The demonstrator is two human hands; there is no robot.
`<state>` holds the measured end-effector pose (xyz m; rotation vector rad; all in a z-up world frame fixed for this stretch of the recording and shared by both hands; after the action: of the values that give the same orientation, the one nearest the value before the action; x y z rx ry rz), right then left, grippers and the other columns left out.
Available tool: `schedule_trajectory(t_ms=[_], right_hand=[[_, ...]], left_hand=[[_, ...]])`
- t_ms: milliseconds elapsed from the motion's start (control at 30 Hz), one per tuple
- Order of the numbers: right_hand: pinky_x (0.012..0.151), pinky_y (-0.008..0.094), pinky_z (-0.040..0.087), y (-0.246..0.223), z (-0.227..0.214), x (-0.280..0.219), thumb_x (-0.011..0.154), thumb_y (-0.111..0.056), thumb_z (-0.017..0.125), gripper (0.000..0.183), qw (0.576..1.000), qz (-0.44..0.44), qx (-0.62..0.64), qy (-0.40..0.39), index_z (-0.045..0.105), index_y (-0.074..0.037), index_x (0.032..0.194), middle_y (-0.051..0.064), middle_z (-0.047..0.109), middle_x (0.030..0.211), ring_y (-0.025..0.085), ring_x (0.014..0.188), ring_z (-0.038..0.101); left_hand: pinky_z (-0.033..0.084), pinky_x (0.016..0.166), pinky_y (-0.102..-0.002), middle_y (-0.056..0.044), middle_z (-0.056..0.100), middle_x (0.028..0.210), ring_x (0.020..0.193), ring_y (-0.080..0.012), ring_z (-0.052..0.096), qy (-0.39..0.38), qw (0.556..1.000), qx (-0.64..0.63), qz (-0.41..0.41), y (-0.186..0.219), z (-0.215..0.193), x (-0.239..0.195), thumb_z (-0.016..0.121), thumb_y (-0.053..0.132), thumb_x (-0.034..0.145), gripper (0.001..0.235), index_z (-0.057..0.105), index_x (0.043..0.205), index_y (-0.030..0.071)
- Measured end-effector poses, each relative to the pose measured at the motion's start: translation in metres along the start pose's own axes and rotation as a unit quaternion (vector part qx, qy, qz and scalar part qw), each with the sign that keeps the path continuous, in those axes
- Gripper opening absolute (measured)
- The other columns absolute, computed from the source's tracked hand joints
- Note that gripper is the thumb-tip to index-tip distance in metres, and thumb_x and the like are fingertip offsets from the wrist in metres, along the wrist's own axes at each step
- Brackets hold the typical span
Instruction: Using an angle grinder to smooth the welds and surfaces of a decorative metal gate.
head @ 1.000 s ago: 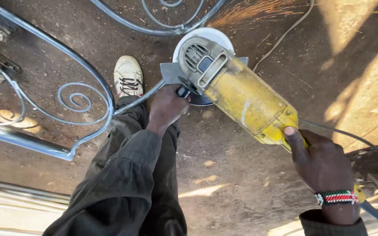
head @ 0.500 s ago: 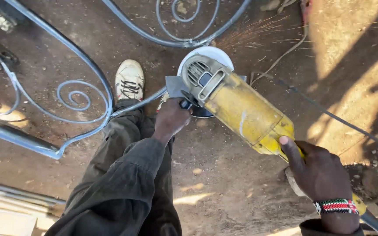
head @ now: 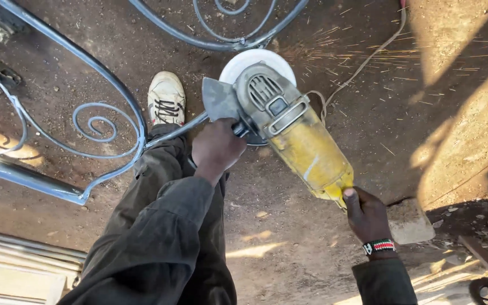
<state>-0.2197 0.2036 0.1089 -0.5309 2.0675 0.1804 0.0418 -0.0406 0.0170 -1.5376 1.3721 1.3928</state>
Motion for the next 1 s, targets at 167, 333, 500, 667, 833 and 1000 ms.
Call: schedule_trajectory(t_ms=[167, 333, 500, 667, 833, 1000], right_hand=[[0.080, 0.059, 0.047, 0.035, 0.009, 0.022, 0.110, -0.046, 0.042, 0.061, 0.999, -0.009, 0.045, 0.020, 0.071, 0.000, 0.084, 0.028, 0.068, 0.080, 0.046, 0.094, 0.068], [0.086, 0.058, 0.051, 0.013, -0.007, 0.009, 0.113, -0.050, 0.038, 0.063, 0.999, -0.006, -0.001, 0.034, 0.075, -0.005, 0.091, 0.027, 0.070, 0.083, 0.046, 0.096, 0.069], [0.086, 0.056, 0.052, -0.049, -0.054, -0.008, 0.108, -0.066, 0.038, 0.073, 0.996, 0.014, -0.090, 0.021, 0.078, -0.009, 0.087, 0.022, 0.074, 0.079, 0.044, 0.092, 0.071], [0.053, 0.037, 0.029, -0.044, -0.067, 0.002, 0.100, -0.062, 0.028, 0.071, 0.981, -0.040, -0.188, 0.024, 0.072, -0.010, 0.080, 0.013, 0.054, 0.051, 0.026, 0.051, 0.050], [0.048, 0.032, 0.035, -0.061, -0.078, -0.012, 0.097, -0.063, 0.025, 0.075, 0.981, -0.020, -0.192, 0.024, 0.081, -0.013, 0.091, 0.007, 0.050, 0.044, 0.021, 0.044, 0.051], [0.051, 0.041, 0.036, -0.034, -0.083, -0.008, 0.103, -0.053, 0.037, 0.056, 0.971, -0.070, -0.222, 0.063, 0.078, -0.015, 0.108, 0.016, 0.066, 0.060, 0.033, 0.053, 0.058]], left_hand=[[0.059, 0.076, -0.048, -0.013, 0.075, 0.090, 0.090, -0.0371, 0.076, 0.016, 0.998, 0.054, 0.002, 0.038, -0.024, -0.013, 0.061, 0.016, 0.083, 0.027, 0.078, 0.104, 0.015], [0.059, 0.072, -0.048, -0.012, 0.074, 0.084, 0.084, -0.0353, 0.076, 0.052, 0.997, 0.037, 0.054, 0.032, -0.012, -0.001, 0.062, 0.022, 0.079, 0.025, 0.078, 0.097, 0.015], [0.057, 0.067, -0.045, -0.010, 0.072, 0.078, 0.078, -0.0327, 0.076, 0.022, 0.999, -0.029, -0.013, 0.012, 0.005, -0.001, 0.061, 0.021, 0.079, 0.023, 0.078, 0.094, 0.018], [0.061, 0.065, -0.039, 0.001, 0.069, 0.083, 0.072, -0.0204, 0.067, -0.043, 0.998, -0.037, -0.010, 0.024, -0.003, 0.004, 0.056, 0.028, 0.101, 0.016, 0.069, 0.099, 0.019], [0.059, 0.065, -0.045, -0.004, 0.073, 0.090, 0.079, -0.0288, 0.068, -0.040, 0.998, -0.051, 0.005, 0.030, -0.011, 0.002, 0.054, 0.017, 0.092, 0.019, 0.072, 0.101, 0.017], [0.055, 0.053, -0.030, 0.003, 0.062, 0.072, 0.059, -0.0143, 0.060, -0.070, 0.996, -0.040, 0.035, 0.036, 0.009, 0.015, 0.050, 0.025, 0.107, 0.020, 0.066, 0.097, 0.019]])
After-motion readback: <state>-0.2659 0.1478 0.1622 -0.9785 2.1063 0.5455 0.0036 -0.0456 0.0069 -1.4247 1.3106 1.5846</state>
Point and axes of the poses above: each hand's wrist, its own x-axis towards the middle knuckle, its own z-axis out of the palm, y = z × x, the point moved 1 cm from there along x, towards the middle knuckle
